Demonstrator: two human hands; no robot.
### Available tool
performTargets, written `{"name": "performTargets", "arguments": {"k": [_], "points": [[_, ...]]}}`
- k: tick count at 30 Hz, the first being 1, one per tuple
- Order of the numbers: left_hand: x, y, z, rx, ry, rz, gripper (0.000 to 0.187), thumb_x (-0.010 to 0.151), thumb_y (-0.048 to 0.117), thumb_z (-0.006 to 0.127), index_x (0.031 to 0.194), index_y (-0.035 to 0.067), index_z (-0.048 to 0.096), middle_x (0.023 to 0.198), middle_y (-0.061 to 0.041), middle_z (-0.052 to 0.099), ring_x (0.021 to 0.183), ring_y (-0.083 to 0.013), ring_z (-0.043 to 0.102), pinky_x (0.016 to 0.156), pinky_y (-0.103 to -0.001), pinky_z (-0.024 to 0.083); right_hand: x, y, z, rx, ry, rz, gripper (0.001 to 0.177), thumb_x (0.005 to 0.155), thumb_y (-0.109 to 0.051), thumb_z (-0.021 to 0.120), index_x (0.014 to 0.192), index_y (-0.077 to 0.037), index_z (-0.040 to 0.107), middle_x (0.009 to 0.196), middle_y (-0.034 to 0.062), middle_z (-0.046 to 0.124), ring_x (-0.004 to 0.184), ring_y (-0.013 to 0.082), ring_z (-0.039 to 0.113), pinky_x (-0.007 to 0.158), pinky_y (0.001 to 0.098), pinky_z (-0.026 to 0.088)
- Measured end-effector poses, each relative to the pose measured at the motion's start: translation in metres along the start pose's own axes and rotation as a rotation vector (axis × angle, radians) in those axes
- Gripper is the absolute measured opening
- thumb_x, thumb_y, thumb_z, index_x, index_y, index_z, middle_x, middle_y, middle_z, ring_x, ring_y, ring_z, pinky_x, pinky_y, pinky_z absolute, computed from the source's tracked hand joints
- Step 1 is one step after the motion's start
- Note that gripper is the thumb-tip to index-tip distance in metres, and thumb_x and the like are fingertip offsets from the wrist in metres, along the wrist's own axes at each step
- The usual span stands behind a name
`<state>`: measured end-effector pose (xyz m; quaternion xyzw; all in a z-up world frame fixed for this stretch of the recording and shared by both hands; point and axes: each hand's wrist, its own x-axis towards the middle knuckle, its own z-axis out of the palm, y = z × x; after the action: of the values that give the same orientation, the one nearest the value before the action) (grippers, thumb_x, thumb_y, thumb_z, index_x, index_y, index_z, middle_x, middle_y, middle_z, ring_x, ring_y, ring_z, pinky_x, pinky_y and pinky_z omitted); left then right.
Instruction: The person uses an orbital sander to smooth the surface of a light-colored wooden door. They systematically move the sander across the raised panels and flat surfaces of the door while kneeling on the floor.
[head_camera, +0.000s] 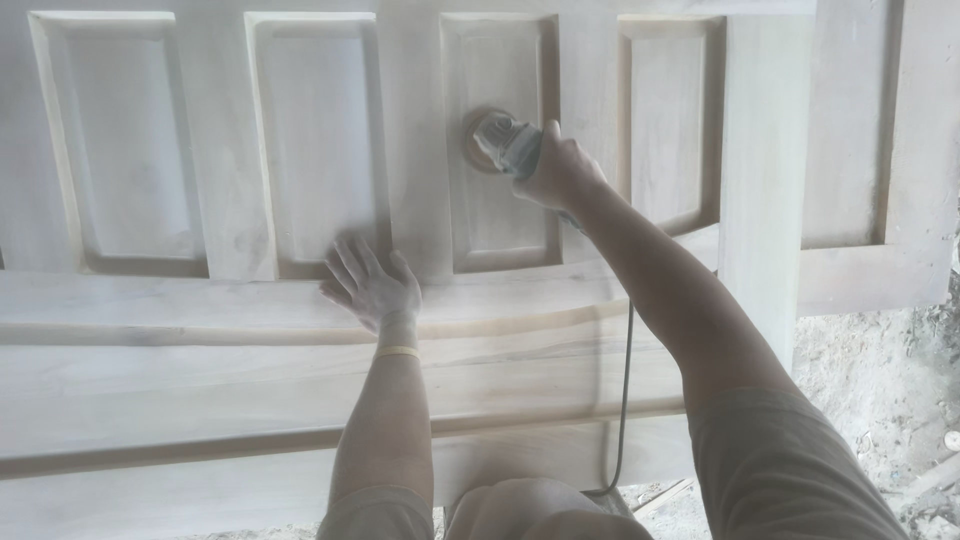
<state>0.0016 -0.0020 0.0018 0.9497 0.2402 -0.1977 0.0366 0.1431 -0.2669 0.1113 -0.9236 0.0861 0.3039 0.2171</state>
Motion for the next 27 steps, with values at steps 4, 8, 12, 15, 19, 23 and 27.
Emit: {"name": "performTargets", "arguments": {"k": [4, 8, 12, 15, 19, 23, 27], "points": [[0.004, -0.001, 0.003, 0.033, -0.030, -0.008, 0.073, 0.102, 0.058, 0.019, 0.164, 0.021, 0.007, 0.172, -0.005, -0.003, 0.158, -0.0270, -0.004, 0.124, -0.060, -0.004, 0.047, -0.017, -0.017, -0.006, 0.087, -0.042, 0.087, 0.072, -0.027, 0.082, 0.138, 0.005, 0.036, 0.114, 0.0247, 0.068, 0.104, 0.0380, 0.071, 0.089, 0.0449, 0.061], [0.004, -0.002, 0.007, 0.012, -0.023, -0.006, 0.075, 0.101, 0.059, 0.018, 0.164, 0.021, 0.004, 0.172, -0.004, -0.003, 0.158, -0.0256, -0.004, 0.123, -0.060, -0.004, 0.082, -0.029, -0.026, 0.008, 0.128, -0.029, 0.098, 0.072, -0.028, 0.083, 0.143, 0.010, 0.028, 0.118, 0.0247, 0.066, 0.110, 0.0372, 0.068, 0.093, 0.0434, 0.059], [0.006, -0.002, 0.008, 0.028, -0.021, -0.009, 0.075, 0.102, 0.059, 0.017, 0.165, 0.020, 0.004, 0.172, -0.005, -0.003, 0.157, -0.0272, -0.004, 0.123, -0.061, -0.004, 0.096, -0.028, -0.033, 0.039, 0.166, 0.003, 0.090, 0.072, -0.032, 0.083, 0.140, 0.005, 0.036, 0.121, 0.0225, 0.065, 0.114, 0.0351, 0.066, 0.097, 0.0435, 0.057], [0.007, -0.004, 0.010, 0.045, -0.010, 0.004, 0.075, 0.102, 0.060, 0.016, 0.165, 0.020, 0.004, 0.172, -0.006, -0.003, 0.157, -0.0269, -0.003, 0.123, -0.061, -0.004, 0.090, -0.017, -0.034, 0.065, 0.168, 0.051, 0.086, 0.072, -0.034, 0.083, 0.139, 0.000, 0.040, 0.122, 0.0197, 0.067, 0.116, 0.0335, 0.066, 0.100, 0.0449, 0.056], [0.004, -0.005, 0.012, 0.027, 0.007, 0.005, 0.074, 0.103, 0.059, 0.018, 0.165, 0.020, 0.006, 0.173, -0.006, -0.001, 0.158, -0.0268, -0.002, 0.125, -0.061, -0.003, 0.064, 0.016, -0.032, 0.056, 0.200, 0.025, 0.085, 0.074, -0.037, 0.084, 0.135, 0.004, 0.041, 0.121, 0.0240, 0.066, 0.114, 0.0377, 0.066, 0.096, 0.0472, 0.056], [0.005, -0.002, 0.007, 0.015, -0.001, 0.009, 0.074, 0.102, 0.058, 0.019, 0.164, 0.020, 0.007, 0.172, -0.006, 0.000, 0.157, -0.0276, -0.002, 0.123, -0.061, -0.002, 0.021, 0.035, -0.016, 0.025, 0.126, -0.029, 0.083, 0.074, -0.034, 0.082, 0.134, 0.006, 0.041, 0.111, 0.0272, 0.069, 0.103, 0.0399, 0.072, 0.087, 0.0456, 0.061], [0.000, -0.007, 0.003, -0.006, 0.029, 0.009, 0.073, 0.102, 0.057, 0.021, 0.164, 0.019, 0.010, 0.172, -0.007, 0.002, 0.157, -0.0289, -0.001, 0.124, -0.062, -0.001, -0.029, 0.041, 0.012, -0.058, -0.027, 0.051, 0.072, 0.076, -0.032, 0.076, 0.130, 0.001, 0.042, 0.105, 0.0275, 0.070, 0.097, 0.0415, 0.074, 0.081, 0.0484, 0.064]]}}
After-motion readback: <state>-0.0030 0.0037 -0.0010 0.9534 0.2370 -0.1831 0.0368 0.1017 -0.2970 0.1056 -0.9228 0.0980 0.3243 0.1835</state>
